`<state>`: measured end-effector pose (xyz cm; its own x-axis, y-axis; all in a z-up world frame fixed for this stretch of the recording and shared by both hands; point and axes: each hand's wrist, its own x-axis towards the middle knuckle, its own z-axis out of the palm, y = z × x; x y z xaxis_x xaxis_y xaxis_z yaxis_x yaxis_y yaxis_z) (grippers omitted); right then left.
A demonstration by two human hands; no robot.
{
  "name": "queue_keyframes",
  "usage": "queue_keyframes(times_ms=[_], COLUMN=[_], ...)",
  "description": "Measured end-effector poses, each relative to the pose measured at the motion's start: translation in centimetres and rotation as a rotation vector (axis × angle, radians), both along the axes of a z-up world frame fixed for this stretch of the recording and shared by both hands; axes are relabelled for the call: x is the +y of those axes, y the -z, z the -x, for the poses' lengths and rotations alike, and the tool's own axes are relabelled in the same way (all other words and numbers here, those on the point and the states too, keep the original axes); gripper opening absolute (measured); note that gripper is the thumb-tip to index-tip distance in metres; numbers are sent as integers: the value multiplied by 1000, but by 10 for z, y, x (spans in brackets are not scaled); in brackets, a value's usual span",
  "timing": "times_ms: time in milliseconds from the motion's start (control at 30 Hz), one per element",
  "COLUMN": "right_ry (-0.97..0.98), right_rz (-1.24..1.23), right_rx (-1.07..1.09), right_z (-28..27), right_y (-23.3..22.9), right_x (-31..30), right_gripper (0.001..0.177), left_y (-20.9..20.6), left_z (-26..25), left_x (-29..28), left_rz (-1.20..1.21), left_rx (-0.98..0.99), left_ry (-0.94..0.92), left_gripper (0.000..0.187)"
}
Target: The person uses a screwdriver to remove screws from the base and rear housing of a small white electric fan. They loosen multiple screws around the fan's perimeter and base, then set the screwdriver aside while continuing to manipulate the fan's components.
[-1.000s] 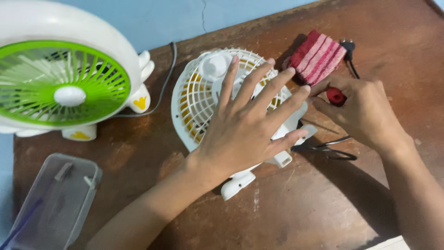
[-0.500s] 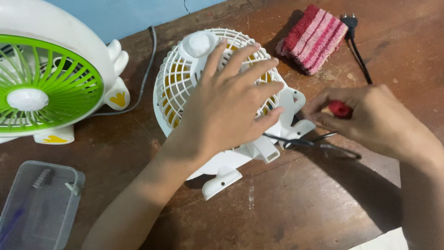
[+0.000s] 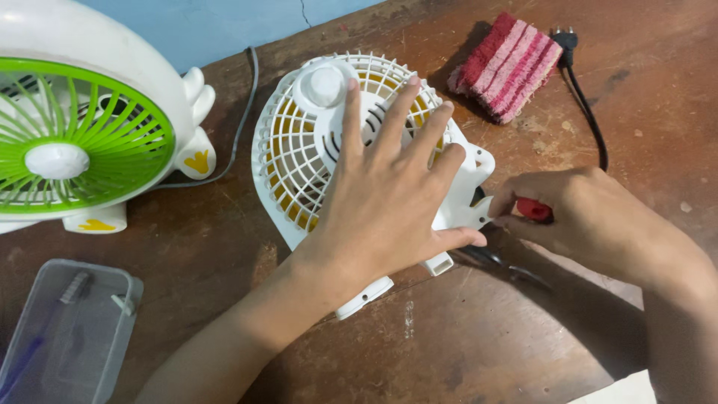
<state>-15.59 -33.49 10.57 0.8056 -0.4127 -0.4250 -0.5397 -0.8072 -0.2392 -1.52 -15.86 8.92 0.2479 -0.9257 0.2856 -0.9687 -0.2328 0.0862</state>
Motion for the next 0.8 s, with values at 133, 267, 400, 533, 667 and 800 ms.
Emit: queue_keyframes(times_ms=[133, 267, 400, 533, 667, 800], right_ry=[-41, -90, -136, -114, -106, -166], right_rz=[-16, -36, -13, -3, 21, 50], right_rx=[-150, -195, -257, -181, -138, -227], right_z=[2, 1, 1, -1, -2, 0], right_y=[7, 12, 8, 7, 8, 13], right_x=[-3, 3, 9, 15, 17, 15], right_gripper=[33, 32, 33, 29, 31, 32], left_y=[0, 3, 4, 6, 7, 7], left_z=[-1, -3, -3, -3, -3, -4], left_x=[1, 2, 2, 3, 3, 3], left_rz=[54, 26, 51, 59, 55, 41], left_rx=[4, 10, -5, -19, -40, -56], left_ry=[13, 13, 14, 23, 26, 26], left_gripper=[102, 99, 94, 89, 90, 91])
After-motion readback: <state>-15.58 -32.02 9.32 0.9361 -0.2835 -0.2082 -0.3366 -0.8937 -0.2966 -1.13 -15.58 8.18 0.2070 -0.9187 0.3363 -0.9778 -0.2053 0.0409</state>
